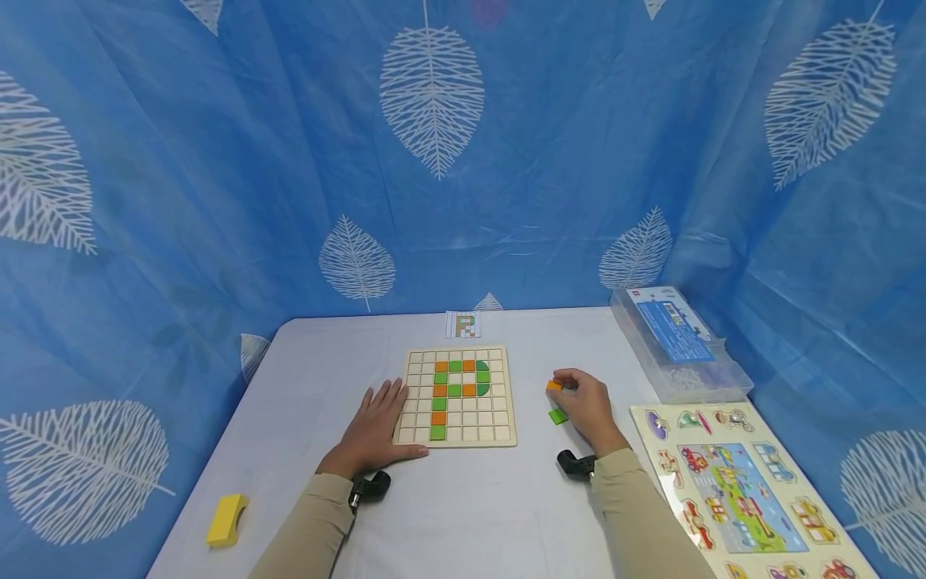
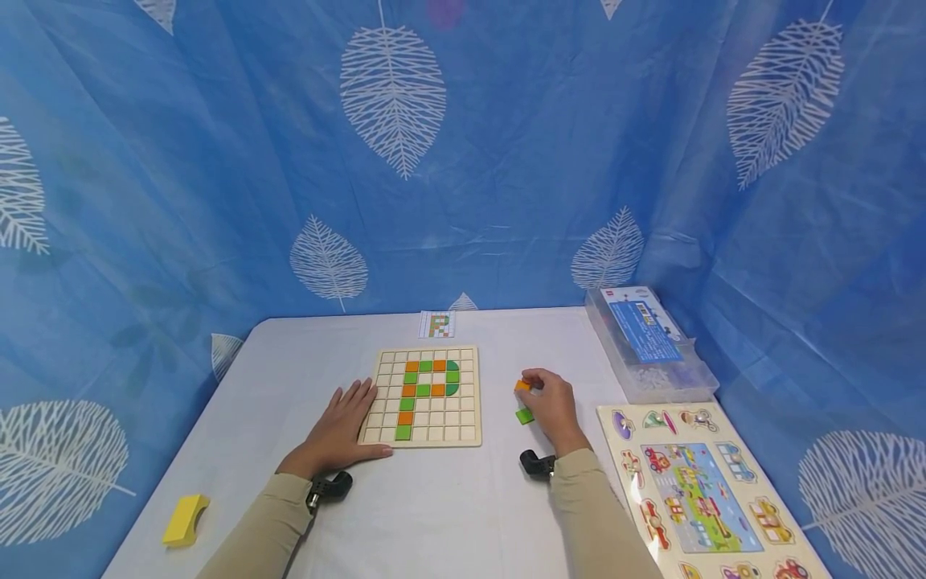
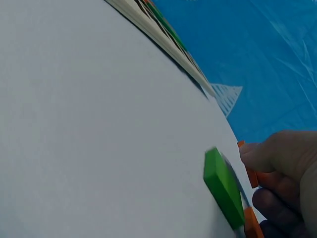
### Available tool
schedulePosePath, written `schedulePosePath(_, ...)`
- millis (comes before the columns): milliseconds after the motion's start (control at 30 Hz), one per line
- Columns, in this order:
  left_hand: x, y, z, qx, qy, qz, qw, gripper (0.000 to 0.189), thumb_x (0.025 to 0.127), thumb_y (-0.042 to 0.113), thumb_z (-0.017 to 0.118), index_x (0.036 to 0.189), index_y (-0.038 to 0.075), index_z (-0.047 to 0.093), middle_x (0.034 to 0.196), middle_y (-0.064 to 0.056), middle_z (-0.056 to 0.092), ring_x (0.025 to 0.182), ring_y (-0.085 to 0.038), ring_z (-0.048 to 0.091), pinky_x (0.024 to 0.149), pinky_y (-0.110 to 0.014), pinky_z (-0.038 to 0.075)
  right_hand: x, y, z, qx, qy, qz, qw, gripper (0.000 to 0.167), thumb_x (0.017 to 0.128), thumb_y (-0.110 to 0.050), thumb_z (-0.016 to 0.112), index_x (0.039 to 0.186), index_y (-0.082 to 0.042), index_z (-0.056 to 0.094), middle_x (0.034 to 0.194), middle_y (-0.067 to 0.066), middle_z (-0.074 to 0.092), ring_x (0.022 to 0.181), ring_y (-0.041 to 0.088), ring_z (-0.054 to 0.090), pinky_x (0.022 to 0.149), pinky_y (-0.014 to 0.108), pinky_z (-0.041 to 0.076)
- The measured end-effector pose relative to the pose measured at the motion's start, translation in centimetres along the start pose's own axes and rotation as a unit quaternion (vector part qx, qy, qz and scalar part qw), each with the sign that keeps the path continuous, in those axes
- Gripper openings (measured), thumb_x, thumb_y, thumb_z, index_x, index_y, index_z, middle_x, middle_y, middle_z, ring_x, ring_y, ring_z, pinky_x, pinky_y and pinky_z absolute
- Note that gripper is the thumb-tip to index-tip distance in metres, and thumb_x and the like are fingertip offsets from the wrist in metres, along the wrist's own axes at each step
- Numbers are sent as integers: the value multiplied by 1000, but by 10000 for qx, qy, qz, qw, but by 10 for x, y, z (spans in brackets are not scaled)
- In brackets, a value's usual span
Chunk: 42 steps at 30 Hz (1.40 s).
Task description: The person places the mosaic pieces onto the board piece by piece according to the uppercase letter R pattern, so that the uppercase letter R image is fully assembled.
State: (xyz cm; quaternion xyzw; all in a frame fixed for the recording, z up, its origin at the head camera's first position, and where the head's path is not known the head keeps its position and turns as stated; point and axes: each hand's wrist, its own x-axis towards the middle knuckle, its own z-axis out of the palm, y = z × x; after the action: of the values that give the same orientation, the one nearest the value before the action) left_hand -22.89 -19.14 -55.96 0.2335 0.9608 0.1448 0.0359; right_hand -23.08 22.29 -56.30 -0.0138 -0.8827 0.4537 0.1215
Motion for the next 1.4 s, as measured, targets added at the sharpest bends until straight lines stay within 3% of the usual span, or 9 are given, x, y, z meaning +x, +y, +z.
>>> schedulePosePath(533, 0, -2, 4, 17, 41, 19, 10000, 132, 78, 91, 60, 167, 2, 22, 173, -15, 17, 159, -34, 9, 126, -54, 2, -14, -42, 46, 49, -671, -446, 9967, 33, 87, -2, 86, 118, -3, 76, 111, 4, 74, 107, 23, 68, 97, 44, 54)
schedulePosePath(867, 0, -2, 5, 83, 62, 2, 9999, 132, 78, 93, 58, 167, 3, 23, 173, -15, 17, 159, -34, 9, 126, -54, 3, -17, -58, 61, 208, -860, -1110, 9899, 31, 87, -1, 86, 116, -2, 76, 110, 4, 74, 108, 24, 69, 96, 45, 55)
schedulePosePath(1400, 1, -3, 5, 77, 68, 2, 9999, 131, 78, 93, 58, 167, 3, 23, 173, -15, 18, 159, -34, 10, 126, -54, 4, -15, -82, 93, -76, -1348, -1414, 9807, 27, 90, -4, 84, 116, -4, 77, 114, 3, 73, 109, 21, 68, 96, 40, 55)
